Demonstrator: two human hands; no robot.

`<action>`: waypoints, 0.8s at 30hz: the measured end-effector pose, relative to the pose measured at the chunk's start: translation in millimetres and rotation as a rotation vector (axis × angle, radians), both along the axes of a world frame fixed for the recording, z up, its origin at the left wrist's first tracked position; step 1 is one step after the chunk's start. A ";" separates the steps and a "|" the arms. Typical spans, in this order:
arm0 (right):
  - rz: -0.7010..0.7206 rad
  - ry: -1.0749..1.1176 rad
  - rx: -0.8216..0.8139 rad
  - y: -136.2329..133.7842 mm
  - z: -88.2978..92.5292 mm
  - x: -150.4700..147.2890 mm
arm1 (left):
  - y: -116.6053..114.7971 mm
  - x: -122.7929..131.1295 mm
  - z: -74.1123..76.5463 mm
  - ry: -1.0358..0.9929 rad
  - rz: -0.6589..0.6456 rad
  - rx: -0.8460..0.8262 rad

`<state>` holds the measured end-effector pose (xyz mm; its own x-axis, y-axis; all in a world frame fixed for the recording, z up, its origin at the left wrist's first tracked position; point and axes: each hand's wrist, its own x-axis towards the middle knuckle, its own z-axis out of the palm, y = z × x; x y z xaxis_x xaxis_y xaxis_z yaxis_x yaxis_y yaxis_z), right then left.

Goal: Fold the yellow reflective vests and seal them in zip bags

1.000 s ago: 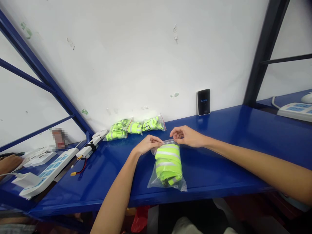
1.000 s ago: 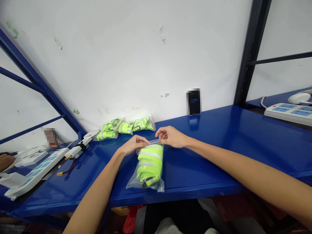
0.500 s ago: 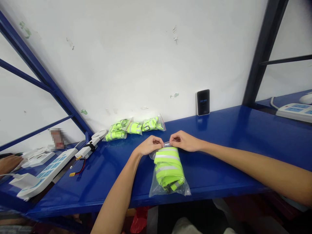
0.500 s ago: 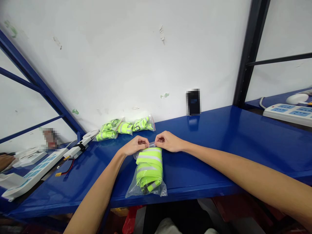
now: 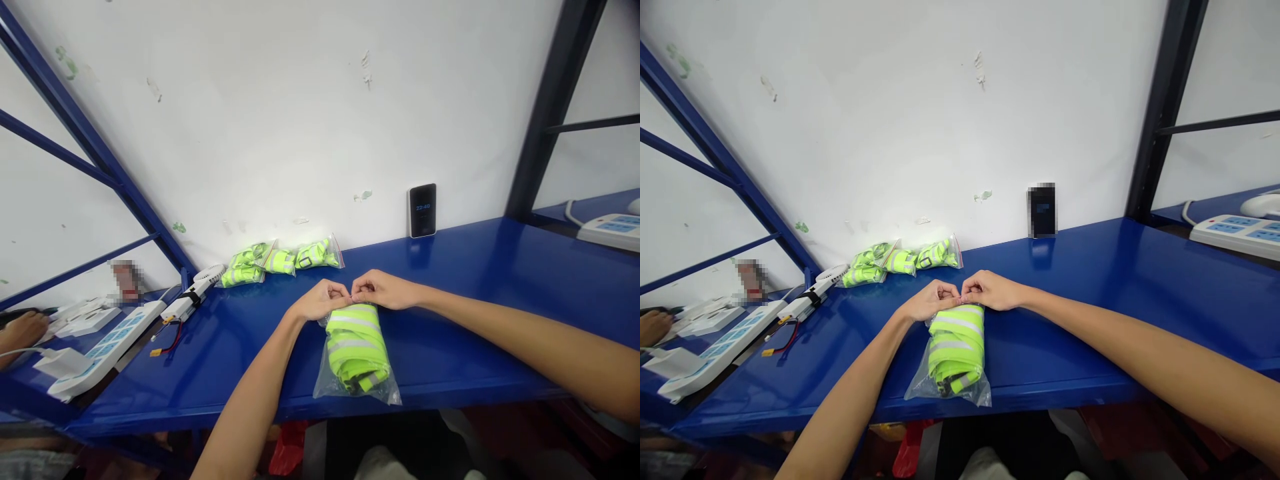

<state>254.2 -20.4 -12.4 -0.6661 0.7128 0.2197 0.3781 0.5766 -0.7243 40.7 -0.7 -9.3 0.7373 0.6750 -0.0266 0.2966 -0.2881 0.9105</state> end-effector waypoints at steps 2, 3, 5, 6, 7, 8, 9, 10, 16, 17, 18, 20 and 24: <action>0.026 -0.013 -0.002 -0.9 2.2 1.4 | -0.4 0.6 -1.2 -0.002 0.002 -0.016; 0.030 -0.016 -0.005 -1.2 2.8 1.9 | -0.5 0.9 -2.1 -0.004 0.007 -0.016; 0.031 -0.011 -0.015 -1.6 3.0 2.7 | -0.6 1.3 -3.5 -0.006 0.021 -0.016; 0.032 -0.003 -0.022 -1.7 2.7 2.9 | -0.7 1.5 -3.9 -0.007 0.028 -0.019; 0.034 0.006 -0.031 -1.8 2.2 3.0 | -1.0 1.7 -3.9 -0.008 0.034 -0.023; 0.036 0.014 -0.044 -1.8 1.7 3.0 | -1.4 1.8 -3.5 -0.011 0.037 -0.026; 0.036 0.022 -0.059 -1.9 1.3 2.9 | -1.8 2.1 -2.9 -0.016 0.039 -0.024; 0.035 0.029 -0.075 -2.0 1.1 2.8 | -2.2 2.4 -2.1 -0.022 0.039 -0.019; 0.030 0.060 -0.183 -4.8 3.9 1.9 | -4.0 5.8 -7.6 -0.013 0.080 0.038; 0.032 0.060 -0.195 -5.4 4.4 1.8 | -3.1 5.9 -11.0 -0.011 0.095 0.044; 0.033 0.057 -0.198 -5.7 4.6 1.8 | -1.4 5.6 -14.3 -0.013 0.111 0.053; 0.021 0.045 -0.180 -5.2 3.6 2.1 | 4.1 4.0 -16.7 -0.052 0.164 0.091; -0.172 0.060 -0.074 3.6 -4.7 7.4 | 4.9 4.4 14.5 -0.338 0.451 0.283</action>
